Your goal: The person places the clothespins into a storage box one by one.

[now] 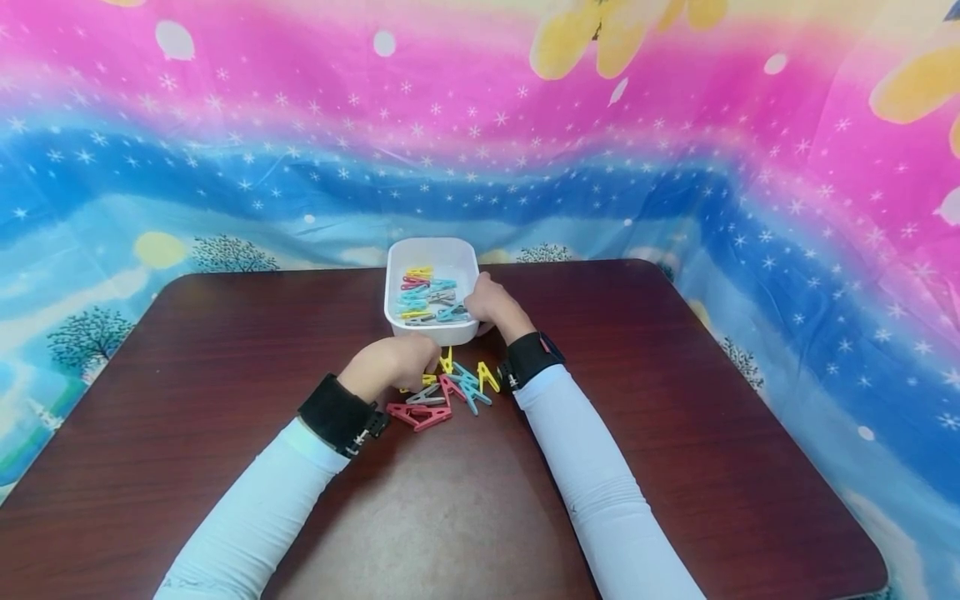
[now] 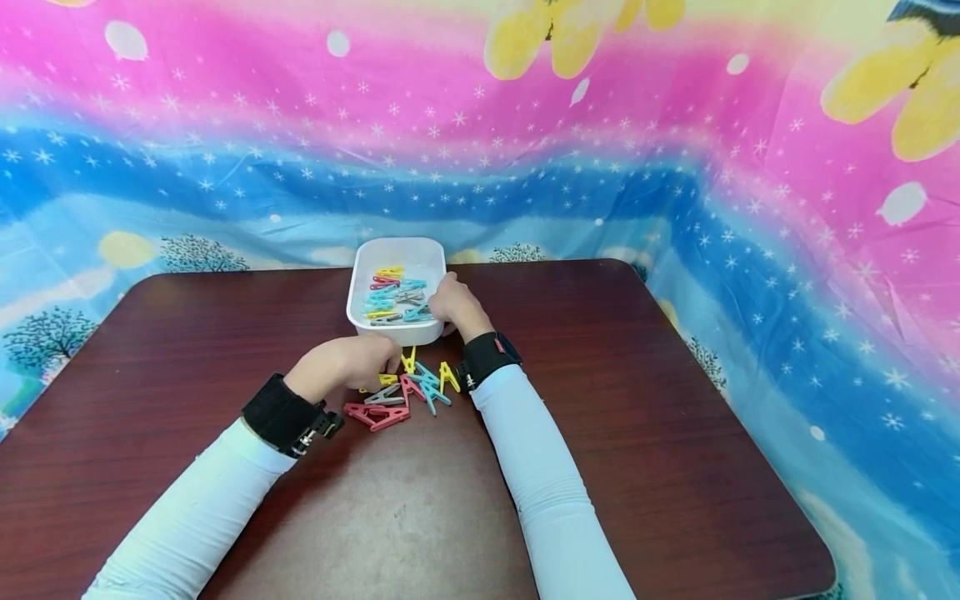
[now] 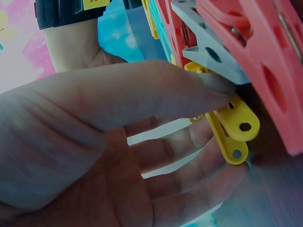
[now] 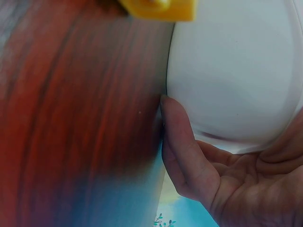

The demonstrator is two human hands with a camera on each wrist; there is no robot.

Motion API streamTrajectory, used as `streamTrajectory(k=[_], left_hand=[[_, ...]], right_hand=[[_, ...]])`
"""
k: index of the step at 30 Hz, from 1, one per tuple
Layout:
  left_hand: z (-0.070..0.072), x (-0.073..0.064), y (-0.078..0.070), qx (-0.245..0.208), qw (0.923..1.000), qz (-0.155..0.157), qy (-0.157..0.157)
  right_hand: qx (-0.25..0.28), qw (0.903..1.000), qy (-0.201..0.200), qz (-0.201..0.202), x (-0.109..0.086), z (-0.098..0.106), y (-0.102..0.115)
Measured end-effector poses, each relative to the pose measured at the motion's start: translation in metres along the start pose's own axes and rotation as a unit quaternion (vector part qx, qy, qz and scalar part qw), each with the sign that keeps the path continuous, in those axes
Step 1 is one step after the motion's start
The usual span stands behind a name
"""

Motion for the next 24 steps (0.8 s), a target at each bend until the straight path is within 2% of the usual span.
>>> streamTrajectory(k=[6, 24], left_hand=[[0.0001, -0.0004, 0.0013, -0.006, 1.0, 0.0, 0.004], [0.0071, -0.0081, -0.0033, -0.006, 0.9998, -0.007, -0.018]], right_hand=[[0.003, 1.0, -0.001, 0.004, -0.0005, -0.0003, -0.0004], [-0.002, 1.0, 0.003, -0.001, 0.0016, 0.0003, -0.0011]])
Point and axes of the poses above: each hand's wrist, its own x-axis towards the middle knuckle, its own z-axis out of the back of the hand, y = z × x, the point moved 2 cm from there along x, towards the middle knuckle, and after that the axes turned 3 degrees about -z, right-handed, at the moved point
